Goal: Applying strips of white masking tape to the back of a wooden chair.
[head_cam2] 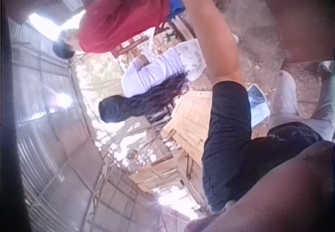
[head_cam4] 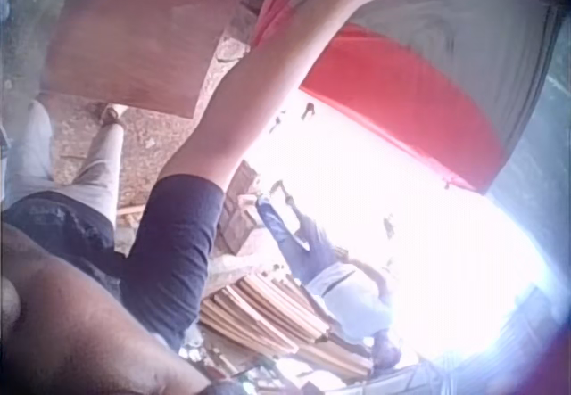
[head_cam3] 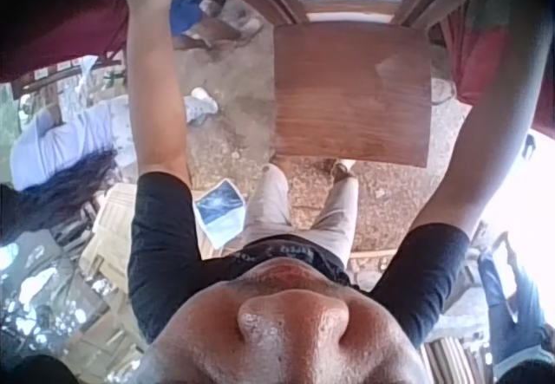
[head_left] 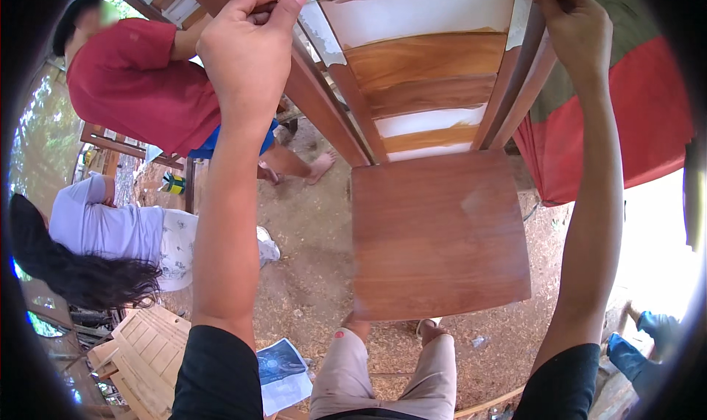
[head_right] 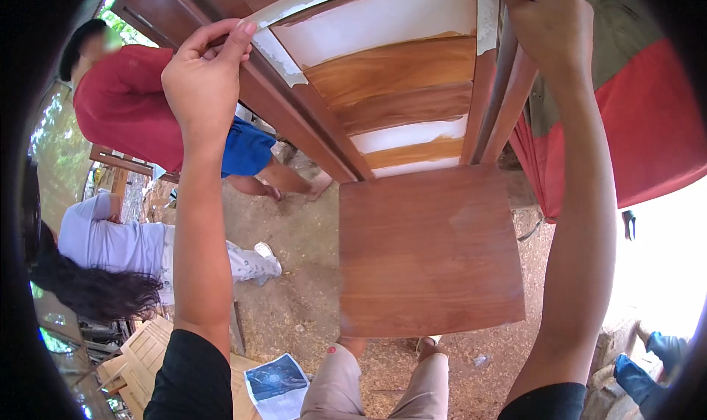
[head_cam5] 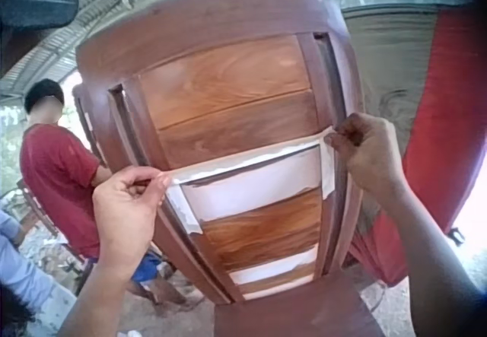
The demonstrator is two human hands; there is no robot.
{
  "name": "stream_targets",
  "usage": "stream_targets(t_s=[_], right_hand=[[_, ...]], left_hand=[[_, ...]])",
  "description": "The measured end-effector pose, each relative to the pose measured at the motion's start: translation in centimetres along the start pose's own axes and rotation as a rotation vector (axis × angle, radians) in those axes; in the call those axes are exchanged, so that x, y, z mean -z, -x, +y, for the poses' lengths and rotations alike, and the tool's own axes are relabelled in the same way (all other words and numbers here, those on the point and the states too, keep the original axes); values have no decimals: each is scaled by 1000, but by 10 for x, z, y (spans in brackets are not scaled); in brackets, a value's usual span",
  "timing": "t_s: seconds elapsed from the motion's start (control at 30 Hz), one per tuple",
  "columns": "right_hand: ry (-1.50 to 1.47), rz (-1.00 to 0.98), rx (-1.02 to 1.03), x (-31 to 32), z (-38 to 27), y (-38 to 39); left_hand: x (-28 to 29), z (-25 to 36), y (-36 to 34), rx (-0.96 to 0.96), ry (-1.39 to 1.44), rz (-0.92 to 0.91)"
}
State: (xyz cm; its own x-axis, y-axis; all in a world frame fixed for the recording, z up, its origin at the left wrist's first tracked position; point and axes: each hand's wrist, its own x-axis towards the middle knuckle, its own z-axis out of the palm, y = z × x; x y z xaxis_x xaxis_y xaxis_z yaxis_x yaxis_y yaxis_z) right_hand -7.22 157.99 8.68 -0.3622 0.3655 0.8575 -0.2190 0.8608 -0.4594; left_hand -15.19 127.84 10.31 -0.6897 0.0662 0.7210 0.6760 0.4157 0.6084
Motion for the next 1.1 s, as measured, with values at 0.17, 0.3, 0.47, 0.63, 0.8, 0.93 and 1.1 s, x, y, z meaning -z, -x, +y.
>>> stream_targets(t_s=[0.17, 0.3, 0.47, 0.63, 0.8, 0.93, 1.1], right_hand=[[-20, -1, 10, 3, -6, 1], [35, -26, -30, 6, -11, -1], [65, -69, -111, 9, -12, -4], [169, -99, -139, 15, -14, -13], [284, -62, -153, 18, -32, -10], [377, -28, -153, 18, -44, -8], [300, -89, -343, 19, -49, -12]], left_hand=[[0, -9, -2, -30, 28, 18], [0, -9, -3, -6, 82, 8], [3, -4, -6, 62, 88, -35], [2, -7, -8, 54, 113, -46], [2, 0, -7, 61, 45, -28], [3, -1, -6, 47, 8, -22], [5, -2, -6, 43, 30, -30]])
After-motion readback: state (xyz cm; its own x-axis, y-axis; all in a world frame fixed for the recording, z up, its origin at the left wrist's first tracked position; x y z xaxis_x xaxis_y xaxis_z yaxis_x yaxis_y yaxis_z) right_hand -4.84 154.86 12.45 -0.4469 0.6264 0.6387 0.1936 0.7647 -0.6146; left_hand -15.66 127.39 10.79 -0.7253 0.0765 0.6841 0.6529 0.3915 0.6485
